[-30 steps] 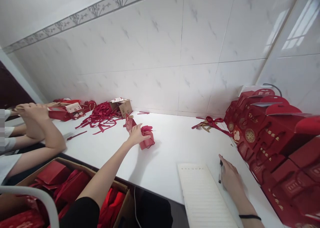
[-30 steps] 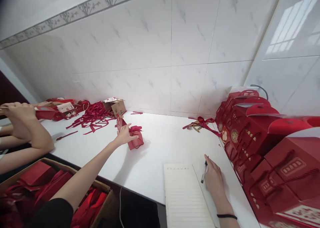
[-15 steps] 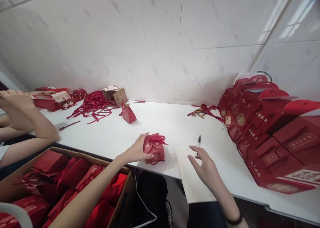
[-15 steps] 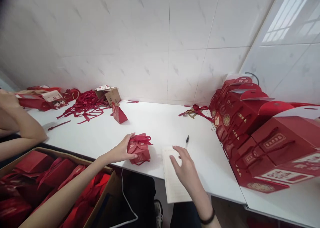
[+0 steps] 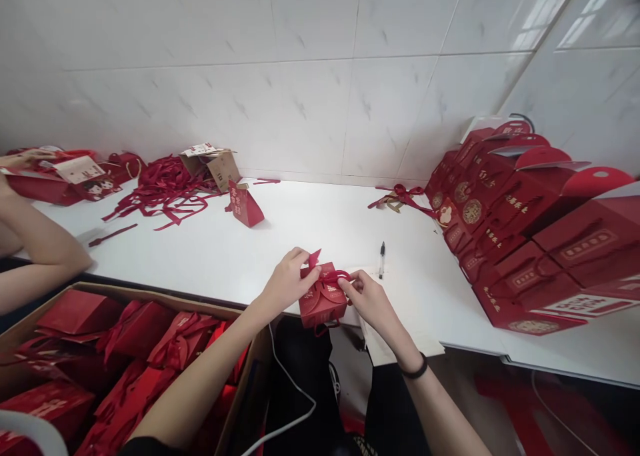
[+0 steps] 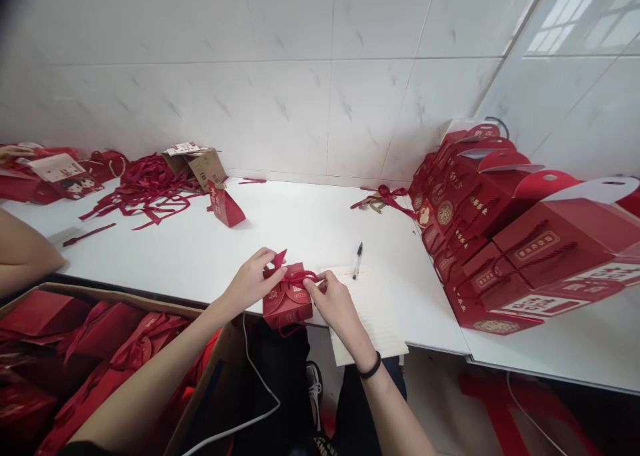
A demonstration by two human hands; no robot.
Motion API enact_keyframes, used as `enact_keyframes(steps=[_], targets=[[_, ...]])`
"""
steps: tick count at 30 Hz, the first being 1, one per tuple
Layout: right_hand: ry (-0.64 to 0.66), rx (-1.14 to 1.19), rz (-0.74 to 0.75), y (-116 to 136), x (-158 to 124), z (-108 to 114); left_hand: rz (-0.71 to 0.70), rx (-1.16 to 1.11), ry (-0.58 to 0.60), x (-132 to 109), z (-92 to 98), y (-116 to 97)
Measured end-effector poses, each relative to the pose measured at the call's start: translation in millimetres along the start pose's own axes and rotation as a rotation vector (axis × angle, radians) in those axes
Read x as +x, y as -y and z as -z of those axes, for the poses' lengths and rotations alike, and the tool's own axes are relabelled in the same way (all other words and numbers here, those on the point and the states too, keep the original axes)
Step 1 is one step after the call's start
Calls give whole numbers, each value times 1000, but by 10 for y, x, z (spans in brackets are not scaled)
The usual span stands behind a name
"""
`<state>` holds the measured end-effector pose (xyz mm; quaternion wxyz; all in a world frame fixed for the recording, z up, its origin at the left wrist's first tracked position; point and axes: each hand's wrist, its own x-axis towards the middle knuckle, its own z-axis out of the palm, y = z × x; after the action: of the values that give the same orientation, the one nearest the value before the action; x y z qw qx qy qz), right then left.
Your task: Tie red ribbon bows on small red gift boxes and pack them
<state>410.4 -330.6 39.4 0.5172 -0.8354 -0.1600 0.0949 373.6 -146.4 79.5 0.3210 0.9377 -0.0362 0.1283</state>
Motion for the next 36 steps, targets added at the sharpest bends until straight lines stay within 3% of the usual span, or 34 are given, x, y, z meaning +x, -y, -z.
enact_keyframes(steps=[4,8,17,22,29,32,36], targets=[[99,-12,-71,-36,-5,37,101,-130,-20,3,12,113],[149,156,-63,-74,-8,43,188,-231,28,-93,33,210],[-21,432,-1,-84,48,-13,255,-431,-41,-187,9,317],[-29,628,-54,-40,6,-2,206,-458,-56,-227,12,352],[-62,685,-143,-94,-39,28,190,-392,-90,-333,52,445],[-139,672,-165,-155,-30,120,195,-373,-163,-350,107,485],[-330,695,-159,-314,-4,429,261,-397,-297,-377,276,629]])
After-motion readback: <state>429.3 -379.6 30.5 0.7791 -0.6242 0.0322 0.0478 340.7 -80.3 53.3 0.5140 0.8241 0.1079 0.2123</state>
